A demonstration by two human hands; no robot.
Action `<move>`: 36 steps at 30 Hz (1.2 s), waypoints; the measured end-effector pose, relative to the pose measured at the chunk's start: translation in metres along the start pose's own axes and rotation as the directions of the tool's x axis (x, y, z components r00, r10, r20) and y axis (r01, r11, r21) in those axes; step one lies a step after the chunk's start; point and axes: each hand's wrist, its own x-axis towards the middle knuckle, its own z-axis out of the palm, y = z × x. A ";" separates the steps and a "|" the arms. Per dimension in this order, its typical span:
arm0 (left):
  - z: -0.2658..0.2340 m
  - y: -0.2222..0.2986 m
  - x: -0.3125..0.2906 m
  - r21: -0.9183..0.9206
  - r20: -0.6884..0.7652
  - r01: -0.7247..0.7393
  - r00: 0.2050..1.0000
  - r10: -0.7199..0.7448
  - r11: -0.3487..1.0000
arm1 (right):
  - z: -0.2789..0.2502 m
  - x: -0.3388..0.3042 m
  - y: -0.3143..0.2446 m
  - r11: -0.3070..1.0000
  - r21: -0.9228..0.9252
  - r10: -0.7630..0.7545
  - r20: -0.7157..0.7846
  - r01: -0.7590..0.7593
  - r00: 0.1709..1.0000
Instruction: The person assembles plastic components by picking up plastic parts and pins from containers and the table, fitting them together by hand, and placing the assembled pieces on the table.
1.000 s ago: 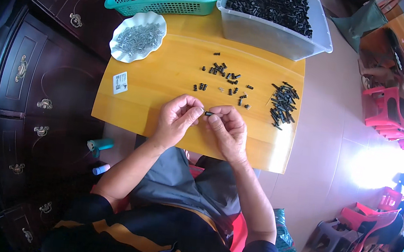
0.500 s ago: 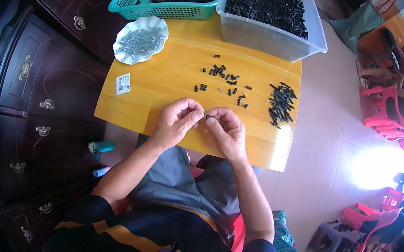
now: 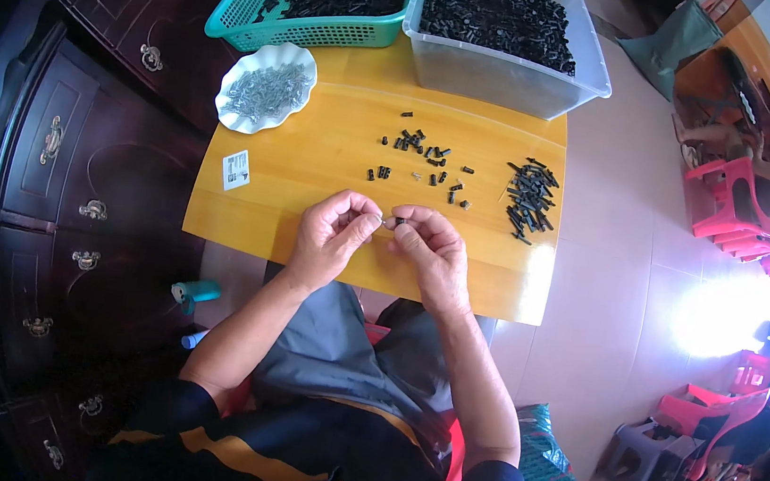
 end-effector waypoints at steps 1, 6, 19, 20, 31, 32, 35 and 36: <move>0.001 0.001 0.000 0.002 0.005 -0.002 1.000 0.002 1.000 | -0.002 0.001 0.001 1.000 -0.016 0.009 0.003 -0.009 1.000; 0.000 0.006 0.003 0.108 -0.036 -0.094 0.995 0.098 0.990 | 0.013 0.005 -0.002 0.977 0.208 0.067 -0.063 -0.053 0.996; -0.003 0.003 0.002 0.069 -0.024 -0.119 0.992 0.121 0.991 | 0.027 -0.003 0.031 0.791 0.599 0.148 0.007 -0.123 0.989; -0.003 0.003 0.002 0.066 -0.021 -0.117 0.993 0.118 0.991 | 0.028 -0.004 0.031 0.809 0.576 0.153 -0.014 -0.117 0.988; -0.012 0.013 0.003 -0.106 0.160 0.051 0.987 -0.034 0.993 | 0.019 -0.010 0.031 0.851 0.521 0.077 0.015 -0.073 0.997; -0.015 0.014 0.004 -0.189 0.237 0.151 0.966 -0.104 0.970 | 0.016 -0.011 0.032 0.853 0.513 0.068 0.067 -0.093 0.995; -0.017 0.018 0.009 -0.270 0.342 0.274 0.923 -0.174 0.923 | 0.009 -0.010 0.032 0.845 0.524 0.025 0.166 -0.110 0.986; -0.017 0.018 0.011 -0.283 0.364 0.296 0.913 -0.184 0.912 | 0.007 -0.010 0.033 0.843 0.526 0.022 0.166 -0.107 0.986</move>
